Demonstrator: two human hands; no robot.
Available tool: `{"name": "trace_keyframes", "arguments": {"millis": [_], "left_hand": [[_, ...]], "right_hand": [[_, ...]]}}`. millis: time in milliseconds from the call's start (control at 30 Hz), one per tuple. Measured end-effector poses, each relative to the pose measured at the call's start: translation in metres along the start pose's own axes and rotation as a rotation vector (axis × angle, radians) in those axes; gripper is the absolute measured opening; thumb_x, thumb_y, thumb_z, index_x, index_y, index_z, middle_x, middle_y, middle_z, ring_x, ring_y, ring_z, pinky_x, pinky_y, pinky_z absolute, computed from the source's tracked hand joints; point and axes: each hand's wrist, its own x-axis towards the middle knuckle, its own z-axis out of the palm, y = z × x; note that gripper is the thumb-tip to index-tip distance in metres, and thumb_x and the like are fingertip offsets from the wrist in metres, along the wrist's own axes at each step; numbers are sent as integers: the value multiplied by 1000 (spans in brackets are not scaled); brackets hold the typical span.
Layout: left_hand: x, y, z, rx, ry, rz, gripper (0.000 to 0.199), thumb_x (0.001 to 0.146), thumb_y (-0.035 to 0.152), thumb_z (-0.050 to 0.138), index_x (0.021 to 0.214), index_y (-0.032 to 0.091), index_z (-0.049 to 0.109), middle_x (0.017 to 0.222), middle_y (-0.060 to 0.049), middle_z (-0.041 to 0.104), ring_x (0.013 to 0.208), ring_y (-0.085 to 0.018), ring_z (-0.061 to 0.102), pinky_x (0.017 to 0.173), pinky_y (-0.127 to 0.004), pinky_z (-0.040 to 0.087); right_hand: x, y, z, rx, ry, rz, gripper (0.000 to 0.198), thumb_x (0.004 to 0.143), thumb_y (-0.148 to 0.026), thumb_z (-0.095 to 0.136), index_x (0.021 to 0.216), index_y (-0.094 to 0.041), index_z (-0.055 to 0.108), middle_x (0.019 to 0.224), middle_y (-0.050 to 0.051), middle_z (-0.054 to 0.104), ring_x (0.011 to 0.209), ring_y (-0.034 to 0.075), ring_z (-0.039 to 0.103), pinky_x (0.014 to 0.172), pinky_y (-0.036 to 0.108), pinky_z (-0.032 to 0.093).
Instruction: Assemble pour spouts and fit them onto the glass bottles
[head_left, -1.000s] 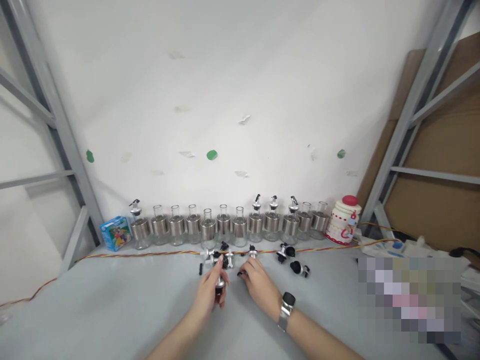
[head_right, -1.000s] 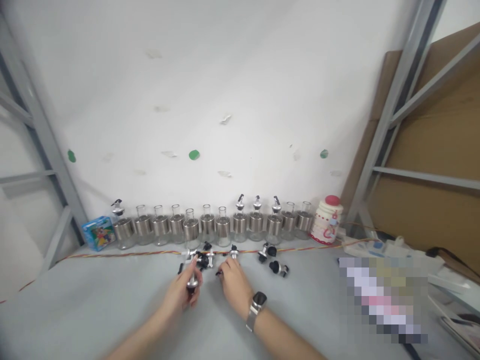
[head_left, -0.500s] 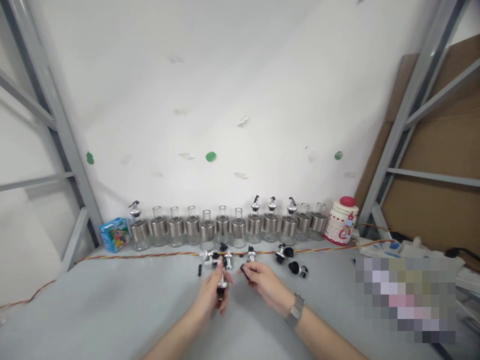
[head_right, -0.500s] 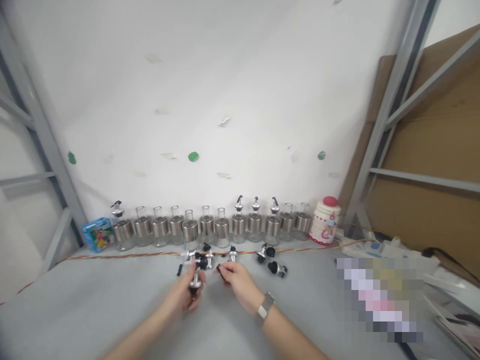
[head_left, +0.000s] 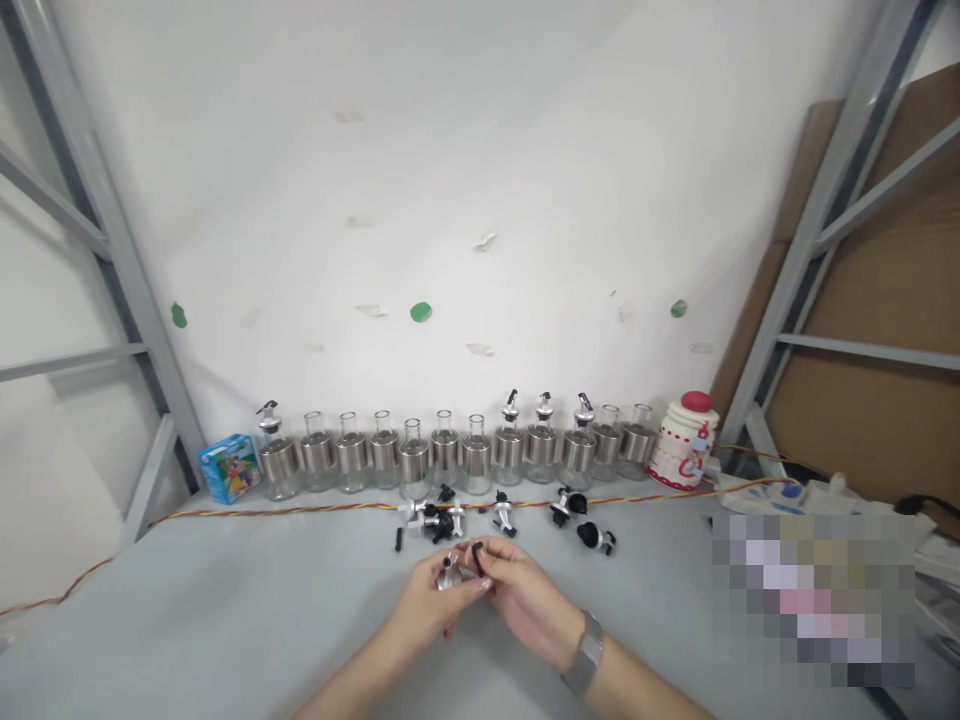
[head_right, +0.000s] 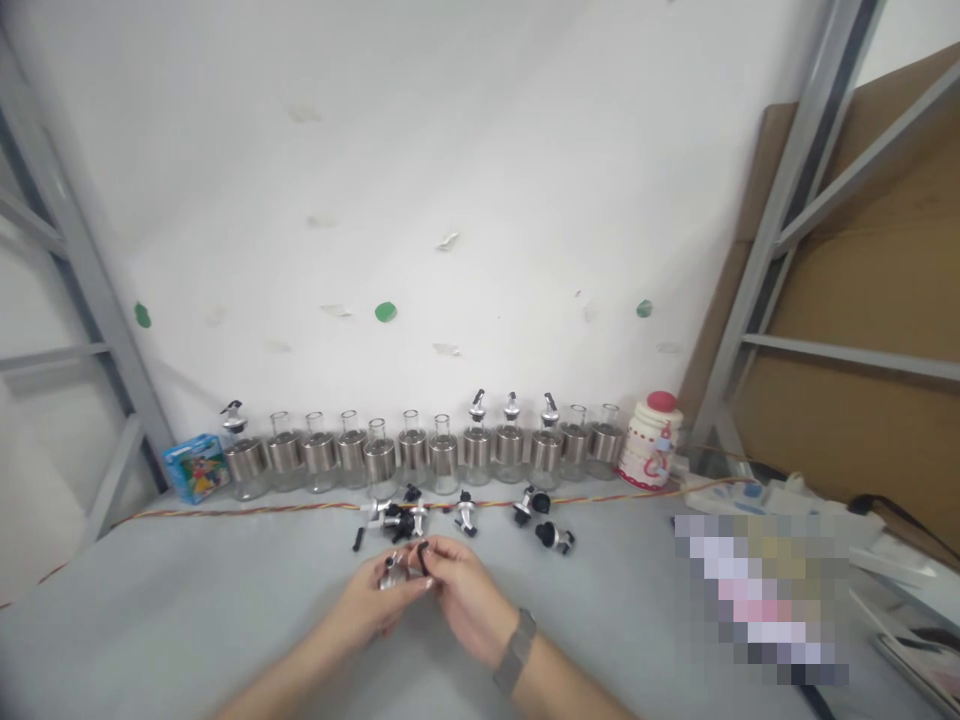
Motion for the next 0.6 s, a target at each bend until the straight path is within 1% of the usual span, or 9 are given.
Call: {"name": "trace_keyframes", "arguments": {"millis": [67,133,200,267,300,367,467,533,600], "left_hand": [[1,-2,1,18,7,24,39,54,45,69,76,14,57,46,7,45,31,-4,31,30,-18,25],[1,-4,0,53,18,27,36,58,45,65,74,15,55,48,7,45,31,-4,29,31,-19,25],[1,-5,-2,143,63,57,28,64,42,60,72,16,53,51,7,46,33,-5,30,34,-19,27],[0,-5,-5,287,140,165,19,68,35,56,68,16,52,56,4,50,43,-8,39,43,-20,32],[-1,-5,-6,365,176,224,15,69,30,55,66,16,52,59,3,52,50,-10,43,48,-20,34],[-2,-6,-7,484,204,301,10,69,25,53,64,16,52,63,1,55,61,-13,48,57,-22,36],[-4,-8,-5,528,161,314,10,70,24,51,63,17,51,65,0,57,63,-14,49,60,-22,36],[-5,-9,-4,508,135,310,11,71,25,50,63,17,50,65,0,58,63,-14,50,59,-22,36],[-5,-9,-3,472,131,299,12,71,25,50,62,17,49,66,0,59,63,-15,50,60,-23,37]], "right_hand": [[0,2,0,3,-11,8,18,66,-31,64,61,-15,58,68,2,58,61,13,52,60,25,40],[2,4,-4,-25,33,21,19,66,-32,65,64,-14,60,68,2,58,65,13,52,62,24,39],[6,7,-10,-101,151,24,25,67,-39,64,70,-14,62,70,3,59,70,15,53,65,25,40],[10,9,-15,-231,274,6,35,68,-49,59,75,-15,63,70,4,58,68,16,54,62,26,40],[12,10,-17,-307,305,-20,40,68,-53,57,77,-15,63,68,3,57,65,16,53,60,26,40],[14,11,-20,-458,283,-87,42,67,-55,57,75,-15,62,64,2,55,60,15,52,56,27,39],[16,12,-22,-625,208,-169,34,67,-49,60,68,-15,60,61,1,55,59,15,51,58,27,40],[17,14,-23,-672,188,-176,30,70,-45,59,66,-15,58,60,1,55,58,15,51,58,27,40],[17,15,-24,-665,161,-166,29,73,-44,56,66,-15,57,60,0,54,58,14,51,57,26,40]]}}
